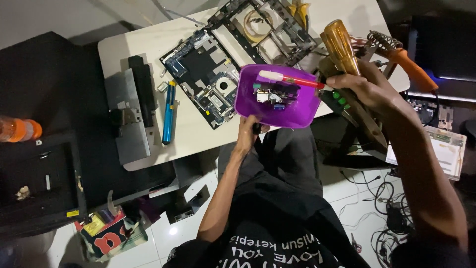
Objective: Inspecting a RAM module using a magnifying glass and sorting through small electronic components in a container on a repair bench.
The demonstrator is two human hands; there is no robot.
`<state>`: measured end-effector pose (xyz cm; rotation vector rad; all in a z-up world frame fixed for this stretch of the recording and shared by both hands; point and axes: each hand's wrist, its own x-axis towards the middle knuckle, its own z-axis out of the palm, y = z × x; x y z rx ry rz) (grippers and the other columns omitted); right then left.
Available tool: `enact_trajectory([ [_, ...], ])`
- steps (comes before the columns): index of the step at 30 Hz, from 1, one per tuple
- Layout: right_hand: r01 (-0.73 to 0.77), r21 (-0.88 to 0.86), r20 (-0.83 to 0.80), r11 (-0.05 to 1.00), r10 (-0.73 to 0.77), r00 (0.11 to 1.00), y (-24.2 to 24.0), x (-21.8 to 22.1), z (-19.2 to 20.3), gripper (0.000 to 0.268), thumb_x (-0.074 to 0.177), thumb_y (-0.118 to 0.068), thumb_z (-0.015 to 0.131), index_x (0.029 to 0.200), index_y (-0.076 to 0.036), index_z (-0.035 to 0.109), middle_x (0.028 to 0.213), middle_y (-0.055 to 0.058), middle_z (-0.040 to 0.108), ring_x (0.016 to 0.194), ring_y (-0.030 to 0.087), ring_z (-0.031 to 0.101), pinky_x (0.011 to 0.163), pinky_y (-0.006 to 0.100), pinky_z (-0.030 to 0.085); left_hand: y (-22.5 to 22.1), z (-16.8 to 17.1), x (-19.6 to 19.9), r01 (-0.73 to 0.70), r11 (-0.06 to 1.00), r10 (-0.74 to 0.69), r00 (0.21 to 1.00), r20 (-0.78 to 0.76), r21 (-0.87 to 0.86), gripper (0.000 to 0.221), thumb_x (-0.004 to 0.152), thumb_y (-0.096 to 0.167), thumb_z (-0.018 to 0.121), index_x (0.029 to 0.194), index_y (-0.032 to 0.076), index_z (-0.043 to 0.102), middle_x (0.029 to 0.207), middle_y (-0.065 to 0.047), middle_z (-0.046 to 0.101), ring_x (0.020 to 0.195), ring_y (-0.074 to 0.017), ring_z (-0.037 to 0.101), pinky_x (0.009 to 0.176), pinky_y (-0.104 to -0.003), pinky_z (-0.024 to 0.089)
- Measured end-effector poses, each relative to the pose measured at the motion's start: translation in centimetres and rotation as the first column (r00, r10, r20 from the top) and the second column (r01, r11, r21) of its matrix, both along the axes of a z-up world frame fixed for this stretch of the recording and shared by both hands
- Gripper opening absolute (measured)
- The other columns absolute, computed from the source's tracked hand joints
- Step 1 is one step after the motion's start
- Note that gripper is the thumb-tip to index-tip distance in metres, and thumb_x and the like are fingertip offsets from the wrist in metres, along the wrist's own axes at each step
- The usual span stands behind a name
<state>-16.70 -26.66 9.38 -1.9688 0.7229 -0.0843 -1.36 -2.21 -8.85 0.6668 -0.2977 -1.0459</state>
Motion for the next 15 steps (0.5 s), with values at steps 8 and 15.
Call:
enact_trajectory([
  [8, -0.023, 0.008, 0.001, 1.000, 0.023, 1.000, 0.9, 1.3, 1.3, 0.031, 0.090, -0.032, 0.059, 0.105, -0.005, 0.058, 0.080, 0.005, 0.049, 0.066, 0.017, 0.044, 0.059, 0.034, 0.038, 0.2, 3.0, 0.1, -0.036, 0.996, 0.029, 0.996, 0.083, 0.078, 0.019, 0.098, 0.018, 0.054, 0.081, 0.009, 0.052, 0.062, -0.003, 0.049, 0.055, -0.0128, 0.044, 0.056, -0.027, 0.038],
  [15, -0.182, -0.126, 0.123, 0.975, 0.198, 0.973, 2.8, 2.9, 2.7, 0.029, 0.094, -0.009, 0.067, 0.119, 0.000, 0.054, 0.086, 0.012, 0.061, 0.067, 0.021, 0.058, 0.057, 0.033, 0.052, -0.1, 4.3, 0.4, -0.075, 0.923, -0.066, 0.936, 0.345, 0.378, 0.060, 0.091, 0.063, 0.053, 0.094, 0.003, 0.052, 0.058, -0.002, 0.050, 0.050, -0.0129, 0.050, 0.051, -0.030, 0.044],
])
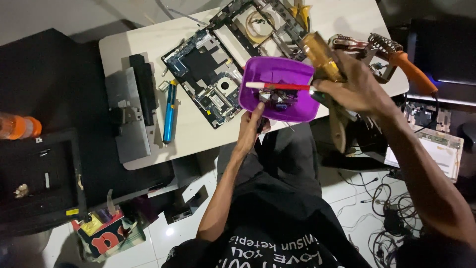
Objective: Inspecting a RAM module using a magnifying glass and sorting through small electronic components in a container on a repair bench.
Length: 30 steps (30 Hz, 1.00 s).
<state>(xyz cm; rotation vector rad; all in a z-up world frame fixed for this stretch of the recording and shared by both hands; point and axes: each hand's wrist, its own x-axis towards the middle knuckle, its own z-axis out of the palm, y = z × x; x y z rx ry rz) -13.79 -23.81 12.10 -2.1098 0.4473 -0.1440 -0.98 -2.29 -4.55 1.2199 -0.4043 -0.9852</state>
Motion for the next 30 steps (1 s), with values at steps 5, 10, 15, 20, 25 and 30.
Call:
enact_trajectory([
  [5, -0.043, -0.408, -0.413, 0.912, -0.143, 0.899, 1.3, 1.3, -0.8, 0.087, 0.082, -0.048, 0.071, 0.150, -0.002, 0.044, 0.121, 0.034, 0.065, 0.111, 0.060, 0.061, 0.098, 0.072, 0.043, 0.1, 1.9, -0.6, -0.104, 0.995, 0.101, 0.981, -0.166, -0.007, 0.045, 0.098, 0.051, 0.065, 0.088, 0.009, 0.051, 0.062, -0.002, 0.039, 0.056, -0.0079, 0.042, 0.056, -0.021, 0.043],
  [10, -0.114, -0.479, -0.548, 0.870, -0.195, 0.814, 2.5, 2.9, -0.2, 0.082, 0.084, -0.062, 0.066, 0.149, -0.017, 0.048, 0.115, 0.029, 0.072, 0.113, 0.052, 0.066, 0.096, 0.066, 0.047, 0.0, 2.5, -0.3, -0.099, 0.994, 0.104, 0.984, -0.145, 0.043, 0.049, 0.098, 0.055, 0.063, 0.084, 0.011, 0.050, 0.061, -0.001, 0.043, 0.057, -0.0060, 0.044, 0.056, -0.019, 0.042],
  [15, -0.304, -0.520, -0.634, 0.798, -0.123, 0.763, 0.6, 4.0, -1.4, 0.069, 0.088, -0.065, 0.056, 0.138, -0.018, 0.056, 0.108, 0.031, 0.074, 0.105, 0.054, 0.070, 0.093, 0.062, 0.051, -0.1, 2.3, -0.1, -0.115, 0.992, 0.122, 0.973, -0.195, 0.046, 0.050, 0.097, 0.054, 0.067, 0.087, 0.007, 0.052, 0.061, -0.001, 0.042, 0.056, -0.0063, 0.046, 0.055, -0.019, 0.044],
  [20, -0.477, -0.557, -0.686, 0.680, -0.054, 0.725, -0.9, 5.9, -3.9, 0.072, 0.083, -0.057, 0.060, 0.143, -0.016, 0.055, 0.106, 0.024, 0.077, 0.103, 0.050, 0.073, 0.087, 0.063, 0.053, -0.3, 2.7, -0.2, -0.127, 0.991, 0.132, 0.968, -0.213, 0.040, 0.048, 0.100, 0.050, 0.064, 0.085, 0.005, 0.052, 0.061, -0.001, 0.036, 0.053, -0.0063, 0.043, 0.051, -0.019, 0.039],
  [25, -0.514, -0.565, -0.688, 0.646, -0.024, 0.726, -0.5, 7.7, -2.9, 0.066, 0.084, -0.052, 0.058, 0.136, -0.011, 0.062, 0.098, 0.024, 0.079, 0.098, 0.048, 0.075, 0.086, 0.063, 0.054, -0.1, 5.0, -0.1, -0.133, 0.991, 0.134, 0.962, -0.240, 0.023, 0.052, 0.102, 0.052, 0.060, 0.087, 0.002, 0.060, 0.062, -0.004, 0.044, 0.053, -0.0074, 0.047, 0.048, -0.022, 0.041],
  [30, -0.549, -0.578, -0.700, 0.604, -0.022, 0.713, 0.8, 9.8, -1.1, 0.060, 0.083, -0.050, 0.059, 0.127, -0.011, 0.068, 0.099, 0.020, 0.079, 0.098, 0.044, 0.075, 0.083, 0.061, 0.056, 0.4, 10.0, 0.0, -0.142, 0.987, 0.114, 0.948, -0.296, -0.075, 0.052, 0.103, 0.047, 0.059, 0.078, 0.002, 0.059, 0.056, -0.002, 0.036, 0.048, -0.0075, 0.038, 0.047, -0.020, 0.035],
])
